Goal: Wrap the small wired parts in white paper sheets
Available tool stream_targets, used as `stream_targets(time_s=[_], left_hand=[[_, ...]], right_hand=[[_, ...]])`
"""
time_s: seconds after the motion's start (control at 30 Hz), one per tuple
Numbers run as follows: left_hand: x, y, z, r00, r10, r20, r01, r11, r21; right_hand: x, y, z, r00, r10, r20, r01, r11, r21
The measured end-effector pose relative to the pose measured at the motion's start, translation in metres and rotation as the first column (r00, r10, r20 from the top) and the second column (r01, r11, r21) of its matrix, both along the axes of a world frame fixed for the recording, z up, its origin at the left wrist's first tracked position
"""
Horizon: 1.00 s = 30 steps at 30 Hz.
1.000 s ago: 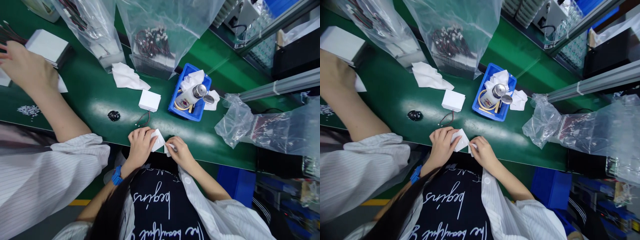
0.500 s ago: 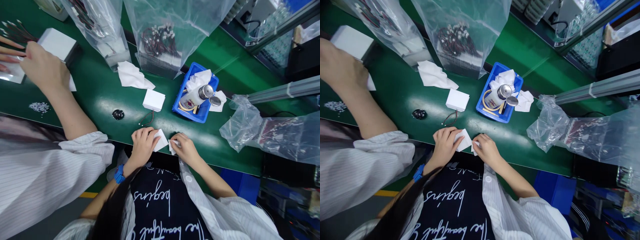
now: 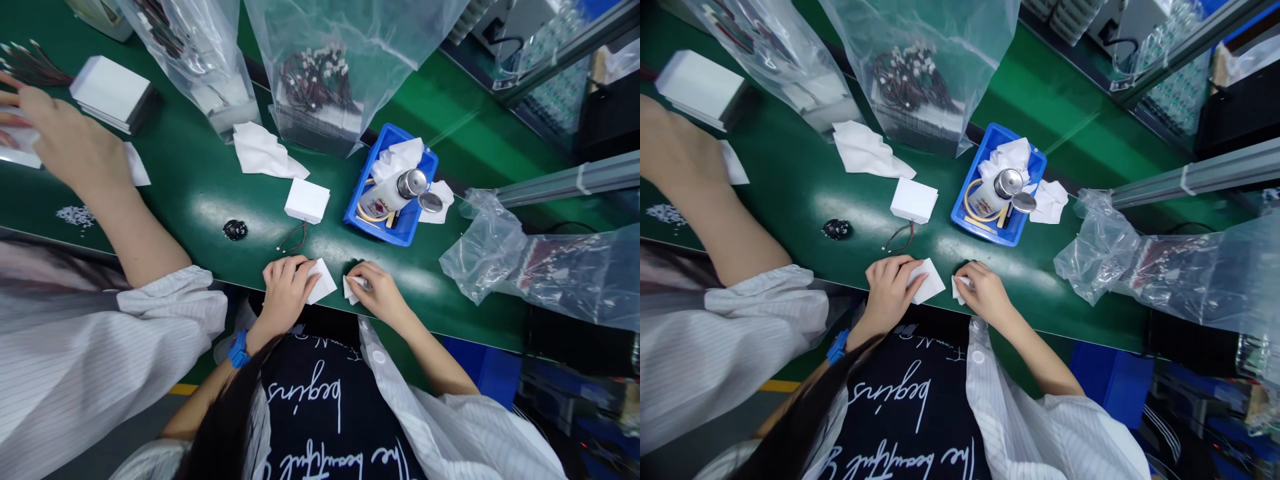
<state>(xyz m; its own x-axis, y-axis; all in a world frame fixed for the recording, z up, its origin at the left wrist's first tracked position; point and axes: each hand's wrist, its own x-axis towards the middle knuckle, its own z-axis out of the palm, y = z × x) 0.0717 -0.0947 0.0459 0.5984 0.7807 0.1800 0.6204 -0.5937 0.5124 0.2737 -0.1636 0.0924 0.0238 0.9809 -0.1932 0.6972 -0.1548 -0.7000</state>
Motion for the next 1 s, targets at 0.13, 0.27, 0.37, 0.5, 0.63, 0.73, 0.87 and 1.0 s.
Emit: stream_targets(time_s=[0.13, 0.27, 0.37, 0.5, 0.63, 0.73, 0.87, 1.0], left_hand=[[0.0, 0.0, -0.001, 1.0, -0.002, 0.006, 0.002, 1.0, 0.022], [0.001, -0.001, -0.002, 1.0, -0.005, 0.016, 0.005, 1.0, 0.025], [0.001, 0.0, -0.003, 1.0, -0.005, 0.018, 0.005, 1.0, 0.023], [-0.006, -0.003, -0.002, 0.993, -0.039, 0.114, 0.033, 0.998, 0.061], [-0.014, -0.009, 0.003, 0.97, -0.196, 0.141, 0.185, 0.978, 0.092], [-0.014, -0.015, 0.003, 0.958, -0.286, -0.028, 0.287, 0.955, 0.081], [-0.016, -0.024, -0.002, 0.951, -0.297, -0.089, 0.309, 0.932, 0.188], [-0.027, -0.031, -0.007, 0.941, -0.328, -0.084, 0.338, 0.899, 0.277]], right_hand=[[-0.006, 0.02, -0.001, 1.0, 0.019, 0.002, -0.019, 0.995, 0.102], [-0.017, 0.047, -0.015, 0.993, 0.107, 0.043, -0.111, 0.987, 0.116], [-0.015, 0.059, -0.022, 0.992, 0.095, 0.08, -0.105, 0.986, 0.133], [-0.004, 0.054, -0.023, 1.0, -0.008, 0.006, 0.006, 0.968, 0.252], [0.001, 0.035, -0.025, 0.998, -0.064, -0.022, 0.067, 0.942, 0.329], [0.002, 0.023, -0.03, 0.992, -0.113, 0.063, 0.077, 0.909, 0.411], [0.001, 0.01, -0.037, 0.971, -0.187, 0.147, 0.08, 0.838, 0.54], [-0.004, 0.0, -0.043, 0.969, -0.23, 0.091, 0.135, 0.8, 0.585]])
